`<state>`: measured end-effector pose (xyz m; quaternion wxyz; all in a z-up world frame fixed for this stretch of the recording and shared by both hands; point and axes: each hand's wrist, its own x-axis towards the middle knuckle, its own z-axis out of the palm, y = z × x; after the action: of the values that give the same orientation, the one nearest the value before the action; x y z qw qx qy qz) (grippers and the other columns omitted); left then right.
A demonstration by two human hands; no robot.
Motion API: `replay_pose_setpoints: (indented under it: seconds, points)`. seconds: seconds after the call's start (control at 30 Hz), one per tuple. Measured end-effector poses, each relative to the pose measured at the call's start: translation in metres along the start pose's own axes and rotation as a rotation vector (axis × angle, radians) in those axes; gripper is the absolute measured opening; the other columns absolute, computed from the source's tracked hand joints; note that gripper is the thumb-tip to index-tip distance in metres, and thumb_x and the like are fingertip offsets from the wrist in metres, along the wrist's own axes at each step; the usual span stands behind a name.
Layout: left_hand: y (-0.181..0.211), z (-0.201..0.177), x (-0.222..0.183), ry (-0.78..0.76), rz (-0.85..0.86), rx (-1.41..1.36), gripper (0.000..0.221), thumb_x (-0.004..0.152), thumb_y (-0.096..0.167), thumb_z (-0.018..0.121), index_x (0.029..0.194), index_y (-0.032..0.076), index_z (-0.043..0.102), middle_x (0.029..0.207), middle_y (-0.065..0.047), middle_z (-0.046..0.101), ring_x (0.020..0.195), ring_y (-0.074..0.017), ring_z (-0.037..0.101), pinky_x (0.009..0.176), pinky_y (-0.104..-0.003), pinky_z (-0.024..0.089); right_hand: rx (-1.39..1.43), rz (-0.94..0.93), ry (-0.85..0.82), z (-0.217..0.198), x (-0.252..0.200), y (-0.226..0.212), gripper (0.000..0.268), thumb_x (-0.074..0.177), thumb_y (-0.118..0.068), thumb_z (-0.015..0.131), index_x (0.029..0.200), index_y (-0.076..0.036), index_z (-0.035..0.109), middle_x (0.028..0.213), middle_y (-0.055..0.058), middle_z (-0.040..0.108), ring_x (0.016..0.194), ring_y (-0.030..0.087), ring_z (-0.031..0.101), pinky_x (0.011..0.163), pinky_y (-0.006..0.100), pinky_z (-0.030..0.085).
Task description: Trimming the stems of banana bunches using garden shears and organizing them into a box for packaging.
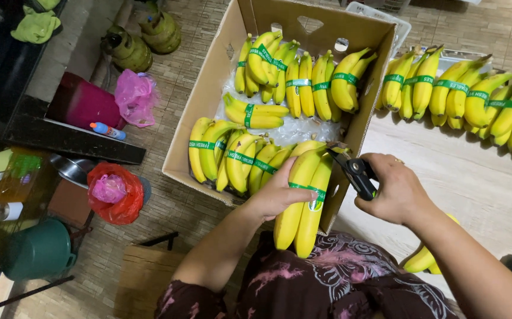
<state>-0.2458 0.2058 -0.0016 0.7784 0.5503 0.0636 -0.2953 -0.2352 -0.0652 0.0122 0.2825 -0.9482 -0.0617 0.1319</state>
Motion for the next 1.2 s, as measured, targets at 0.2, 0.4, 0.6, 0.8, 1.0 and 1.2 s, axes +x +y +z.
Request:
replay_pose_setpoints:
  seconds: [0.2,0.4,0.6,0.8,1.0,1.2]
  points:
    - [-0.016,0.006,0.007,-0.037,-0.101,0.029,0.091,0.072,-0.006,0.083,0.151,0.002,0.038,0.124,-0.028,0.064,0.109,-0.0412,0.065,0.082,-0.056,0.061,-0.001,0.136,-0.068,0.007,-0.014,0.015,0.072,0.057,-0.037,0.087,0.122,-0.014,0.068,0.090,0.014,0.073,0.094,0.037,0.074,0.089,0.047,0.057]
    - [0.000,-0.007,0.011,0.061,-0.110,0.095,0.094,0.070,0.000,0.086,0.149,-0.004,0.035,0.131,-0.033,0.057,0.116,-0.0487,0.060,0.084,-0.060,0.058,0.147,0.205,0.008,0.013,-0.031,0.048,0.063,0.057,-0.027,0.089,0.116,-0.015,0.073,0.082,0.016,0.075,0.086,0.038,0.075,0.081,0.045,0.057]
    - [0.155,0.015,0.049,0.121,-0.114,0.806,0.114,0.071,0.047,0.077,0.162,0.016,0.015,0.171,-0.010,0.018,0.154,-0.0309,0.024,0.122,-0.051,0.027,0.320,0.072,0.316,-0.006,-0.068,0.073,0.048,0.070,-0.017,0.077,0.117,-0.014,0.069,0.097,0.002,0.075,0.091,0.018,0.070,0.090,0.035,0.052]
    - [0.114,-0.051,0.234,-0.187,-0.127,1.795,0.093,0.069,0.038,0.088,0.151,0.034,0.045,0.147,-0.005,0.057,0.129,-0.0312,0.056,0.101,-0.042,0.047,0.596,0.226,0.513,-0.004,-0.133,0.100,0.050,0.078,-0.006,0.077,0.125,0.001,0.063,0.102,0.012,0.070,0.086,0.019,0.063,0.076,0.032,0.056]
    - [0.034,-0.052,0.290,-0.536,-0.245,1.610,0.077,0.062,0.030,0.090,0.132,0.027,0.059,0.135,-0.007,0.066,0.119,-0.0271,0.062,0.097,-0.044,0.049,1.062,0.352,0.896,0.010,-0.216,0.147,0.050,0.089,-0.010,0.063,0.137,-0.003,0.052,0.110,0.008,0.063,0.096,0.018,0.065,0.093,0.027,0.060]
    - [0.020,-0.032,0.307,-0.425,-0.277,2.039,0.081,0.074,0.038,0.089,0.144,0.016,0.054,0.142,-0.018,0.060,0.125,-0.0373,0.061,0.105,-0.043,0.050,1.153,0.508,1.232,0.036,-0.328,0.225,0.058,0.098,-0.038,0.057,0.153,-0.022,0.046,0.125,-0.009,0.065,0.110,0.007,0.068,0.102,0.031,0.063]
